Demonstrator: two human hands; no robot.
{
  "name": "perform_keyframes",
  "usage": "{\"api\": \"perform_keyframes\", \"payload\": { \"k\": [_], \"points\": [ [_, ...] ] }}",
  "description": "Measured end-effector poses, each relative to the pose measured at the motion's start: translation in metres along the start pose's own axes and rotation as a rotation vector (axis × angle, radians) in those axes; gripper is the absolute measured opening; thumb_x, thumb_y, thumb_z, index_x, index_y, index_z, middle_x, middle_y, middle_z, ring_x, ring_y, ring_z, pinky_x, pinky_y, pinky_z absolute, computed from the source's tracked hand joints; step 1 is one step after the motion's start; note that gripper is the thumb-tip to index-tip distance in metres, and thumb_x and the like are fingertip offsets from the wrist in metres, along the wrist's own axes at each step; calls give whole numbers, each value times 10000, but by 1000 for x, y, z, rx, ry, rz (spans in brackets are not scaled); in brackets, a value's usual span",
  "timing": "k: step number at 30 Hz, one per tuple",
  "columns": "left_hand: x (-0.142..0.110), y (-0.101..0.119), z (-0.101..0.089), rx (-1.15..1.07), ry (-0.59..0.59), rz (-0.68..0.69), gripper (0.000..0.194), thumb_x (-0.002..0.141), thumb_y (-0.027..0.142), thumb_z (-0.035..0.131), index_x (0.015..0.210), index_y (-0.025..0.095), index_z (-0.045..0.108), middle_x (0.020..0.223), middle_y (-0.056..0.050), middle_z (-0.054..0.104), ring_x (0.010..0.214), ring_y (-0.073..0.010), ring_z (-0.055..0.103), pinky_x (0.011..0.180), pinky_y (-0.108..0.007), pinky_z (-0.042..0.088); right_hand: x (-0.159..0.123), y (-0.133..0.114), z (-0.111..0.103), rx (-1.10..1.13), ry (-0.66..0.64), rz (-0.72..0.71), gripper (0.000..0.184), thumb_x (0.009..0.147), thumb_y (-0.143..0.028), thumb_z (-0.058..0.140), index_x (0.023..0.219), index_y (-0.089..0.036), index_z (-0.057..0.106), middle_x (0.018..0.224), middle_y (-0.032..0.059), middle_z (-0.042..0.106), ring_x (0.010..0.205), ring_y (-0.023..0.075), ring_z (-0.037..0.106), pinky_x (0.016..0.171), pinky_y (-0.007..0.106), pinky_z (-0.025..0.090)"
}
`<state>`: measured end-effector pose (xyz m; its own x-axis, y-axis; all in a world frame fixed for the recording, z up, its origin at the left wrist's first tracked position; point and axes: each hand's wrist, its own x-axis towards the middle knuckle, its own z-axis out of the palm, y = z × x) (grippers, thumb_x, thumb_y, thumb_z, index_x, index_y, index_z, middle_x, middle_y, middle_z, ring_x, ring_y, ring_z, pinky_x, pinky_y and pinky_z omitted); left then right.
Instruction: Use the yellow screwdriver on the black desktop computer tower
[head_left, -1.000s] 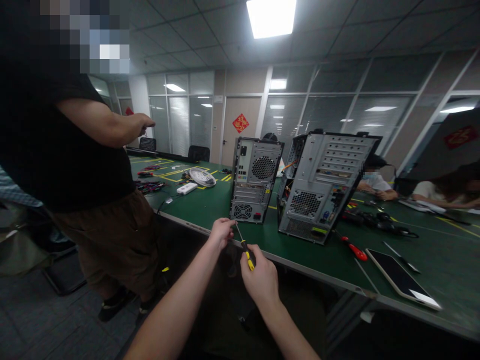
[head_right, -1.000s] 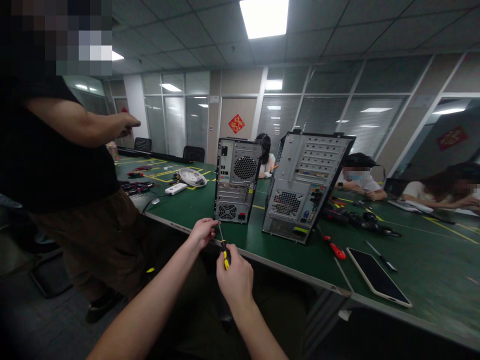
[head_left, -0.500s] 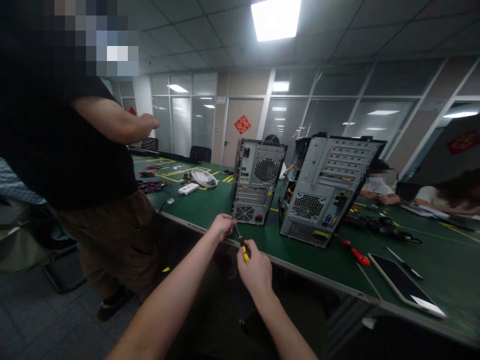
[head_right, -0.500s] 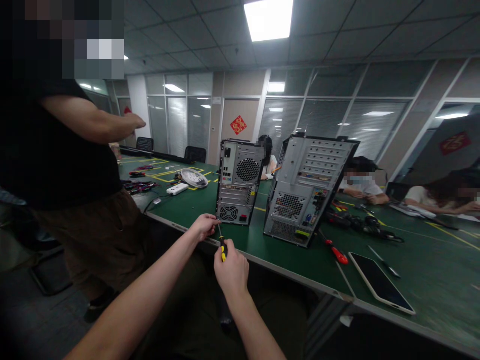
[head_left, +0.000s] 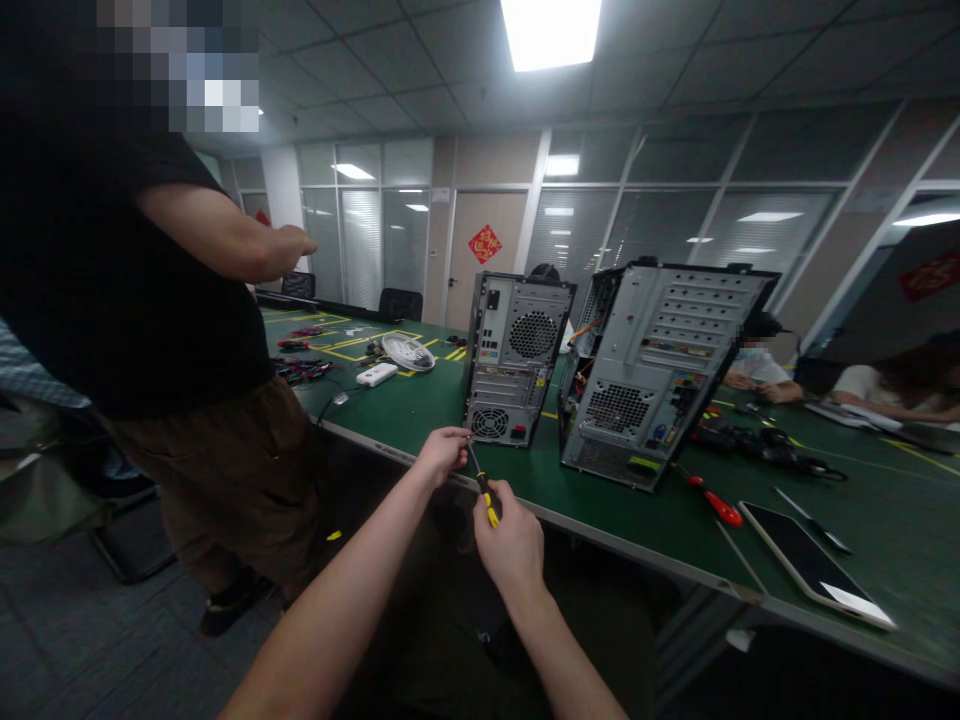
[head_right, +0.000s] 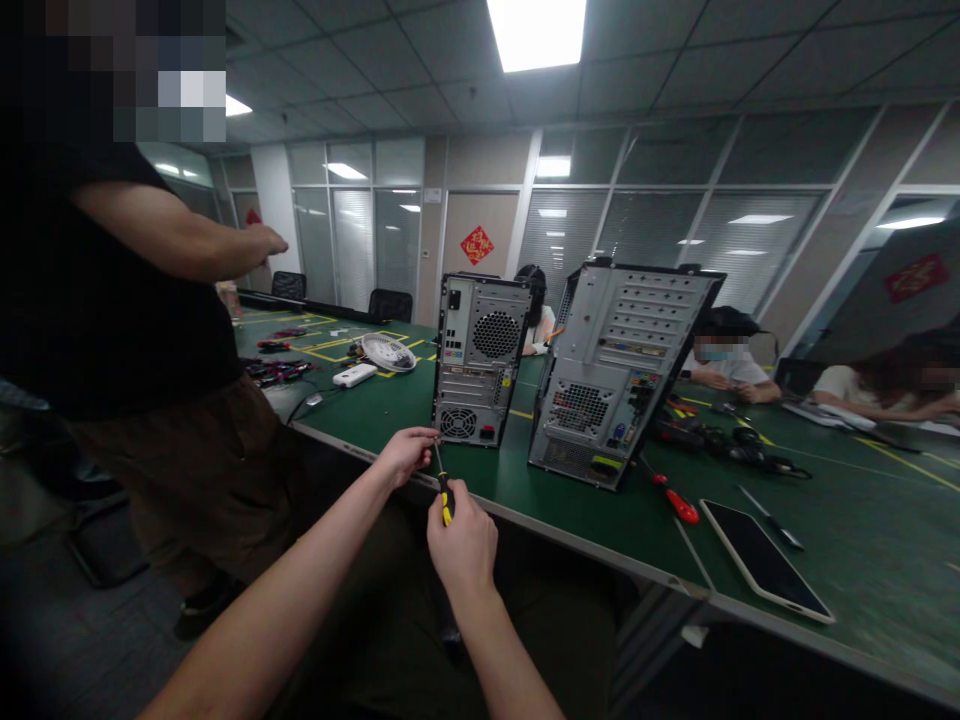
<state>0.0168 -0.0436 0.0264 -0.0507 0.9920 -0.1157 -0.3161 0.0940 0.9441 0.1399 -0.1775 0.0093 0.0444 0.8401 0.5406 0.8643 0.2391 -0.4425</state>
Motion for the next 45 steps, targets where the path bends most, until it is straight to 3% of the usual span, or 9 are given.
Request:
{"api": "perform_keyframes", "payload": {
  "k": [24, 38, 45],
  "points": [
    [-1, -2, -2, 85, -7, 14, 207, 857, 96, 567, 1028, 73, 681, 807, -76, 676, 468, -34, 520, 474, -167, 489, 3, -4, 3, 28, -30, 113, 245, 940, -329, 454, 1093, -239, 622, 837, 33, 735, 708, 199, 680, 604, 256, 340],
    [4, -9, -2, 134, -20, 64, 298, 865, 46, 484, 1096, 67, 671, 980, -108, 677, 470, -21, 529, 486, -172, 495, 6, -4, 4, 112, -25, 138, 232, 938, -345, 443, 1045, -235, 617, 842, 42, 733, 738, 206, 688, 616, 251, 366],
    [3, -10, -3, 229, -28, 121, 273, 904, 130, 521, 1126, 80, 671, 901, -89, 693, 460, -25, 525, 471, -156, 461, 10, -4, 4, 175, -31, 172, 239, 925, -352, 451, 1033, -231, 627, 859, 51, 731, 770, 207, 690, 638, 246, 399]
  ]
}}
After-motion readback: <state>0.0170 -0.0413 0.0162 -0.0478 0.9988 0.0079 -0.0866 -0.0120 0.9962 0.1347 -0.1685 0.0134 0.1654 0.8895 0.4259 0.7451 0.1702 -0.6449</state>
